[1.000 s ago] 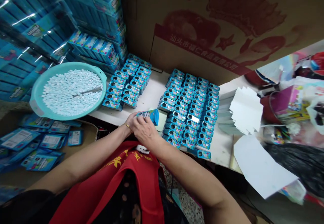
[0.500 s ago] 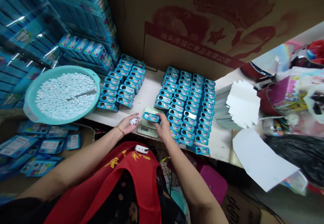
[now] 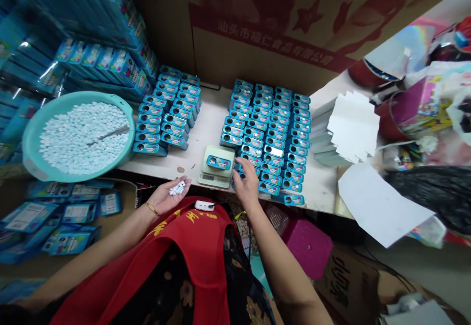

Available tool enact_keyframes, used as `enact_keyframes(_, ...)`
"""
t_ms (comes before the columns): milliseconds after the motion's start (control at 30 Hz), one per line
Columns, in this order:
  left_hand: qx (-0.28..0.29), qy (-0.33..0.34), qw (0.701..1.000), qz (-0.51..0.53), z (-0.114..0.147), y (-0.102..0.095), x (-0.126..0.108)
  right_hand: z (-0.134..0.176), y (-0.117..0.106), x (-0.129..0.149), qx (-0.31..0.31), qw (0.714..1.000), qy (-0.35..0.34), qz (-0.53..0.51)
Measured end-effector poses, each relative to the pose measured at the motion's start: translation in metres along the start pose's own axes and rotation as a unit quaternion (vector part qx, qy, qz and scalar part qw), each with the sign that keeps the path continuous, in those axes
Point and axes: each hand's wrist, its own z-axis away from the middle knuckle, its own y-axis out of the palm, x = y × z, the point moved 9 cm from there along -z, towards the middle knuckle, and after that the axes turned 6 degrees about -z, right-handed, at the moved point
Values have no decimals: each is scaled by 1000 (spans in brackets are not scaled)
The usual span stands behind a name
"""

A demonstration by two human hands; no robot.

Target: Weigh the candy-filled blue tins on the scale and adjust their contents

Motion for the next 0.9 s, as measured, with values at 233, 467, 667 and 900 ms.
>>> enact_keyframes(233, -4, -18, 1000, 2, 8, -16, 5, -3, -19, -15, -78, 996, 36, -19)
enact_keyframes(467, -7, -16, 1000, 8, 7, -23, 2, -14, -16, -13, -66, 997, 30, -16)
enact_keyframes(667, -7, -13, 1000, 2, 10, -20, 1, -11, -3, -15, -24, 999, 34, -7)
enact_keyframes(900, -14, -8, 1000, 1, 10, -23, 0, -11, 23, -6, 65, 995, -24, 71)
